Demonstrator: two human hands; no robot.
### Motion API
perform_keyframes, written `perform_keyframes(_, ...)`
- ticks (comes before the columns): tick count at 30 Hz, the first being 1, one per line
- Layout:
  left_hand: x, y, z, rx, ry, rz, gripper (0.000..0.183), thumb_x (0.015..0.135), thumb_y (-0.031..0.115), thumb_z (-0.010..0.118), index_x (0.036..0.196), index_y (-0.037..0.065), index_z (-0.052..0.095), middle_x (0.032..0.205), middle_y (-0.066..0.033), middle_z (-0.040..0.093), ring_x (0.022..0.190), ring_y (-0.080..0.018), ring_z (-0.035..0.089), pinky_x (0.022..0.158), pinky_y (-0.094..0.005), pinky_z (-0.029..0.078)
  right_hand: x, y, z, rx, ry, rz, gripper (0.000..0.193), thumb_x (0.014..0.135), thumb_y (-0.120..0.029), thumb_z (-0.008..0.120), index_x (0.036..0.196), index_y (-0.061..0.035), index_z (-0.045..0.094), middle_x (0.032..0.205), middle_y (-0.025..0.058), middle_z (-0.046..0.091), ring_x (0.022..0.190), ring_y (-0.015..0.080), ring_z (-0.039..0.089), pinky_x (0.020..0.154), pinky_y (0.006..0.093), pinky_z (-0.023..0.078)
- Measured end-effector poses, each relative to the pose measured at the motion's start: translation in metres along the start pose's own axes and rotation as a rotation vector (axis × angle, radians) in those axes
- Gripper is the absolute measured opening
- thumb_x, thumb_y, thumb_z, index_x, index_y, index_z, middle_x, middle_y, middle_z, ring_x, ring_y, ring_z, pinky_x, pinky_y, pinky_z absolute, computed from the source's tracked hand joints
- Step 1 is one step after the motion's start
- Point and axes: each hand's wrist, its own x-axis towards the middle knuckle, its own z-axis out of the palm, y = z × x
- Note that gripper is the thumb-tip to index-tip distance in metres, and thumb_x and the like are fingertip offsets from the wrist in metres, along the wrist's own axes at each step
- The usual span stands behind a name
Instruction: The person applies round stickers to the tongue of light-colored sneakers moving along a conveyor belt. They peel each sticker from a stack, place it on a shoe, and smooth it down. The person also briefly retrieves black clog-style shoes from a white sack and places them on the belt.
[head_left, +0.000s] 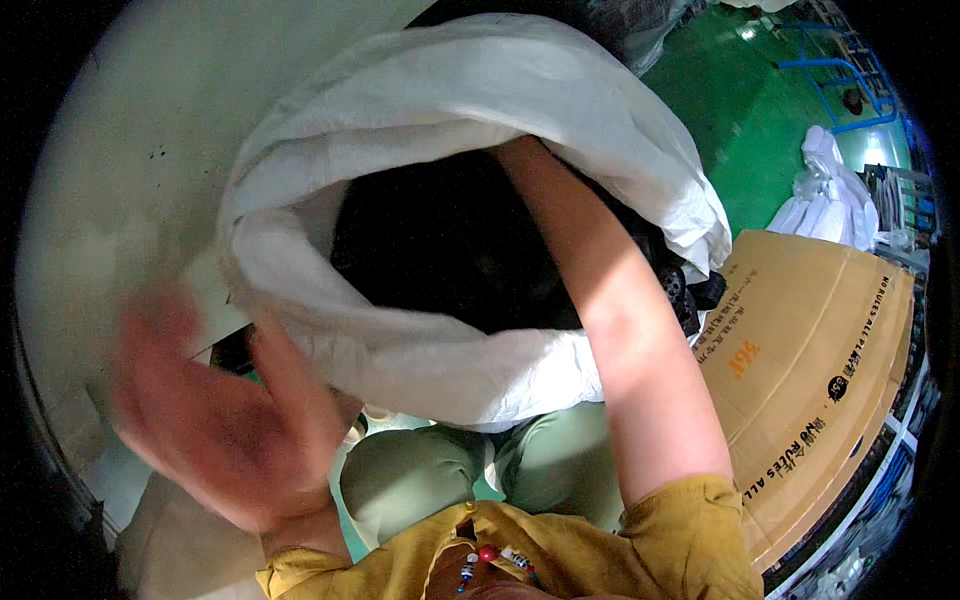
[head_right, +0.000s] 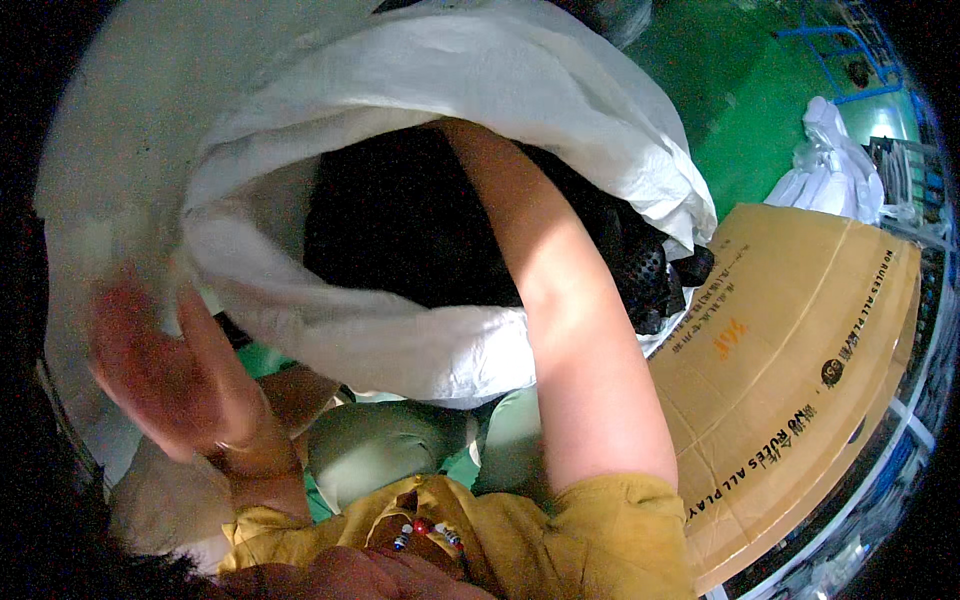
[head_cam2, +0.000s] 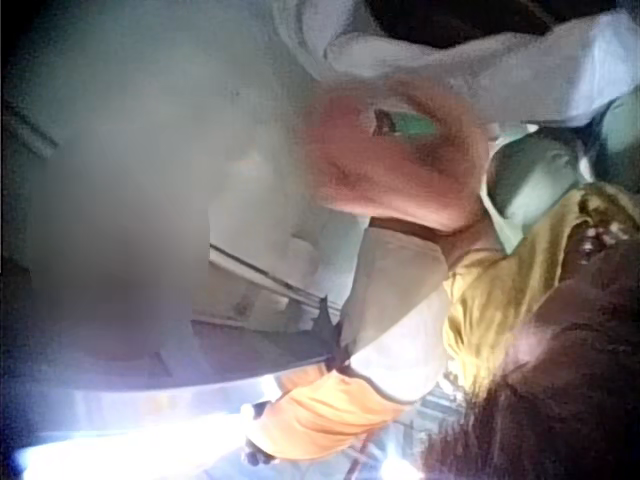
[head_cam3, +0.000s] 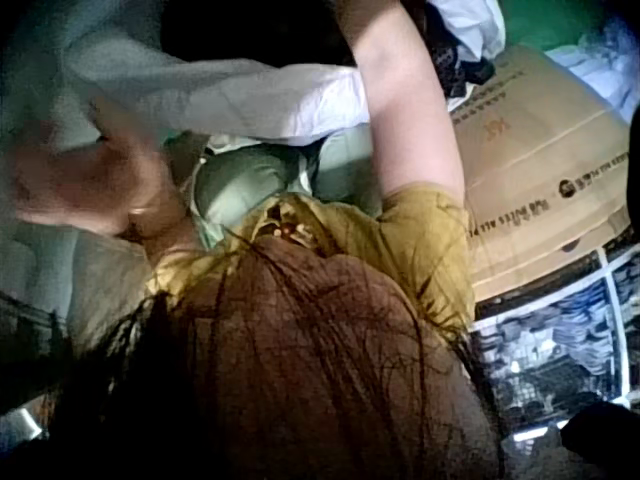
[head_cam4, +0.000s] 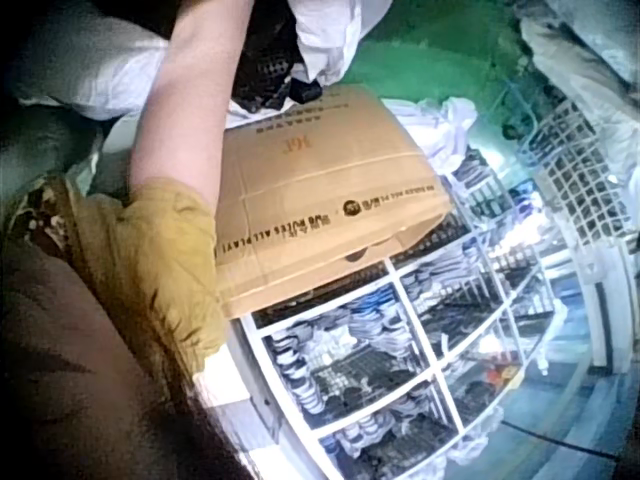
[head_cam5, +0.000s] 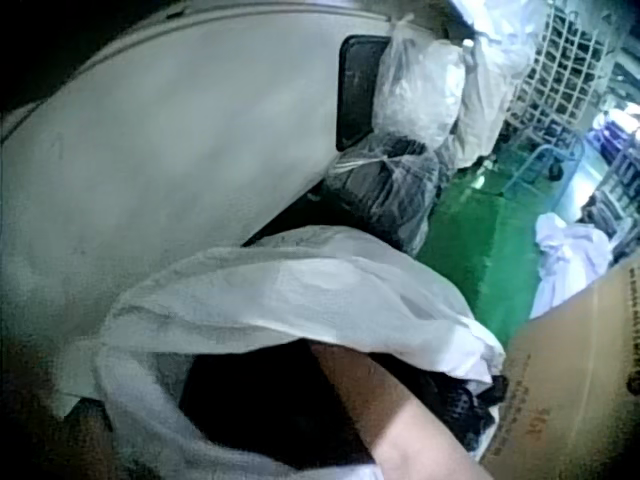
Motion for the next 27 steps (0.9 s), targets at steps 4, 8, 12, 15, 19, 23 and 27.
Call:
perform_keyframes(4, -0.04, 0.008, 0.068, -0.396, -0.645, -0.189, 0.025, 0.085, -0.002, 0.051, 0.11, 0.0, 0.056, 0.102, -0.0206, 0.062, 0.096, -0.0371, 0.061, 0.089, -0.0414, 0.047, -0.001, -0.001, 0.0, 0.07, -0.004, 0.025, 0.03, 0.091, -0.022, 0.055, 0.115, -0.0048, 0.06, 0.112, 0.0092, 0.061, 0.108, 0.0202, 0.055, 0.093, 0.0338, 0.045)
perform_keyframes(8, -0.065, -0.069, 0.162, -0.053, -0.692, -0.477, 0.031, 0.087, 0.003, 0.048, 0.116, -0.004, 0.054, 0.111, -0.0256, 0.058, 0.103, -0.0426, 0.054, 0.091, -0.0454, 0.043, -0.001, 0.003, 0.005, 0.137, -0.006, 0.056, 0.032, 0.091, -0.023, 0.054, 0.116, -0.0046, 0.059, 0.114, 0.0093, 0.06, 0.109, 0.0203, 0.055, 0.093, 0.0337, 0.045)
perform_keyframes(12, -0.087, -0.13, 0.219, 0.227, -0.779, -0.284, 0.038, 0.091, 0.015, 0.047, 0.126, 0.0, 0.049, 0.126, -0.0239, 0.051, 0.115, -0.0412, 0.048, 0.099, -0.0462, 0.038, -0.008, 0.006, 0.007, 0.228, 0.031, 0.128, 0.033, 0.092, -0.024, 0.053, 0.118, -0.0044, 0.058, 0.115, 0.0094, 0.06, 0.11, 0.0204, 0.054, 0.094, 0.0335, 0.044)
perform_keyframes(15, -0.089, -0.155, 0.215, 0.298, -0.826, -0.261, 0.039, 0.092, 0.017, 0.047, 0.127, 0.001, 0.049, 0.126, -0.0227, 0.051, 0.115, -0.0397, 0.048, 0.098, -0.0455, 0.039, -0.025, 0.02, 0.005, 0.414, 0.057, 0.217, 0.034, 0.092, -0.025, 0.053, 0.118, -0.0042, 0.058, 0.116, 0.0095, 0.059, 0.11, 0.0205, 0.054, 0.094, 0.0334, 0.044)
perform_keyframes(19, -0.079, -0.148, 0.187, 0.166, -0.834, -0.4, 0.039, 0.092, 0.02, 0.047, 0.127, 0.002, 0.048, 0.126, -0.0211, 0.051, 0.115, -0.0377, 0.049, 0.096, -0.0446, 0.041, -0.038, 0.023, 0.009, 0.607, 0.08, 0.331, 0.035, 0.092, -0.026, 0.052, 0.12, -0.004, 0.057, 0.117, 0.0096, 0.058, 0.111, 0.0206, 0.053, 0.095, 0.0333, 0.043)
perform_keyframes(23, -0.071, -0.152, 0.213, 0.162, -0.842, -0.45, 0.04, 0.093, 0.022, 0.047, 0.128, 0.004, 0.047, 0.126, -0.0195, 0.051, 0.114, -0.0357, 0.05, 0.094, -0.0436, 0.042, -0.037, 0.016, 0.019, 0.694, 0.11, 0.402, 0.037, 0.093, -0.027, 0.051, 0.121, -0.0038, 0.056, 0.119, 0.0098, 0.058, 0.112, 0.0207, 0.053, 0.095, 0.0332, 0.043)
perform_keyframes(27, -0.074, -0.144, 0.217, 0.104, -0.848, -0.523, 0.041, 0.093, 0.025, 0.047, 0.128, 0.005, 0.047, 0.126, -0.0179, 0.052, 0.114, -0.0337, 0.05, 0.093, -0.0427, 0.044, -0.029, 0.015, 0.026, 0.743, 0.145, 0.471, 0.038, 0.093, -0.028, 0.051, 0.122, -0.0036, 0.055, 0.12, 0.0099, 0.057, 0.113, 0.0209, 0.052, 0.096, 0.0331, 0.042)
